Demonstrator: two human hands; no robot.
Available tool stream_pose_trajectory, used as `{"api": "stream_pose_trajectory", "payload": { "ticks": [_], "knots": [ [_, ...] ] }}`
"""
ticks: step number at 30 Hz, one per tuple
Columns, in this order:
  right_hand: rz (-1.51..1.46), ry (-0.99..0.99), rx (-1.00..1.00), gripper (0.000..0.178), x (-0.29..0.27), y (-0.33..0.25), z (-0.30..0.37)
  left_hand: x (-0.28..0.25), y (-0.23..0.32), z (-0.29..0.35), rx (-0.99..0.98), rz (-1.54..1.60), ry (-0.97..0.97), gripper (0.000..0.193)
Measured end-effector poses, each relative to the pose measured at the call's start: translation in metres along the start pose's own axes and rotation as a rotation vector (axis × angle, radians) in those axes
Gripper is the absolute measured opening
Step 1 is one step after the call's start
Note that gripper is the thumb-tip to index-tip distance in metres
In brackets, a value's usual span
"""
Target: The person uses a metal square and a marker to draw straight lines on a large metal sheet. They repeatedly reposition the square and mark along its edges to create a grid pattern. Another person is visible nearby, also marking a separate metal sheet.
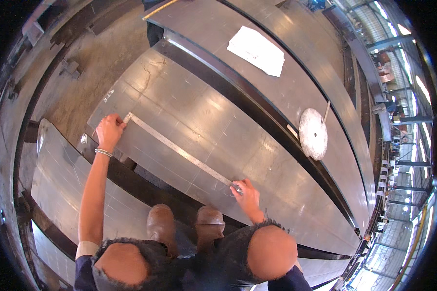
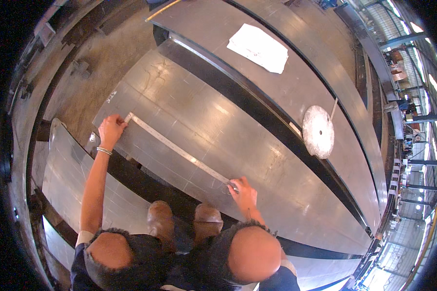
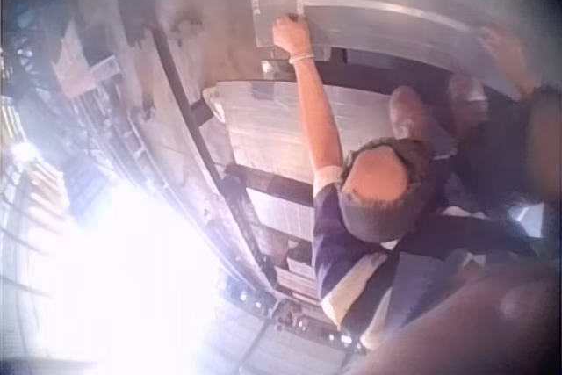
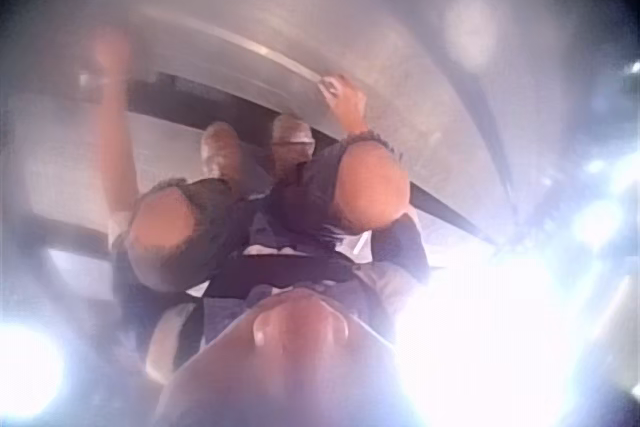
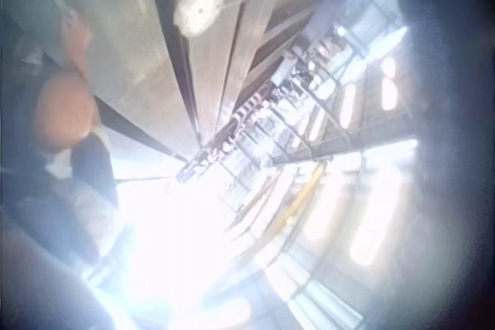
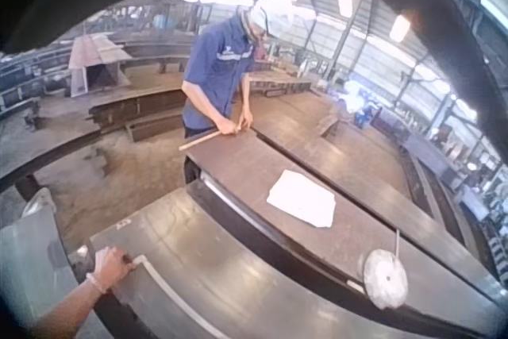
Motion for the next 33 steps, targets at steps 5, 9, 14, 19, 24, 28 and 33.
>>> {"api": "stream_pose_trajectory", "payload": {
  "ticks": [5, 9, 14, 19, 24, 28, 33],
  "knots": [
    [0.019, -0.056, -0.038, 0.022, -0.001, 0.001, -0.009, 0.004, -0.001, -0.004, 0.008, -0.009, 0.006, 0.018],
    [0.019, -0.135, -0.091, 0.022, -0.001, 0.002, -0.012, 0.005, -0.004, -0.003, 0.019, 0.021, 0.019, 0.017],
    [-0.006, -0.203, -0.177, 0.024, 0.001, 0.004, -0.021, 0.006, -0.003, -0.004, 0.046, -0.029, 0.039, 0.017],
    [-0.001, -0.299, -0.258, 0.028, 0.0, 0.015, -0.036, 0.004, 0.0, -0.008, 0.013, -0.01, -0.034, 0.017],
    [-0.061, -0.288, -0.314, 0.029, 0.008, 0.031, -0.028, -0.002, 0.009, -0.006, -0.013, -0.05, -0.052, 0.018],
    [-0.084, -0.302, -0.359, 0.036, 0.014, 0.029, -0.03, 0.001, -0.001, -0.007, -0.044, -0.097, -0.111, 0.023],
    [-0.246, -0.297, -0.399, 0.038, 0.024, 0.044, -0.027, -0.011, 0.005, -0.009, -0.042, -0.199, -0.135, 0.027]
  ]
}}
Point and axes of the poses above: each hand's wrist, its own z-axis away from the middle knuckle, its own x-axis out of the palm, y = z × x, the point moved 4 cm from there along -z, towards the middle knuckle, and after that the axes turned 7 degrees about y, right-handed, at the moved point
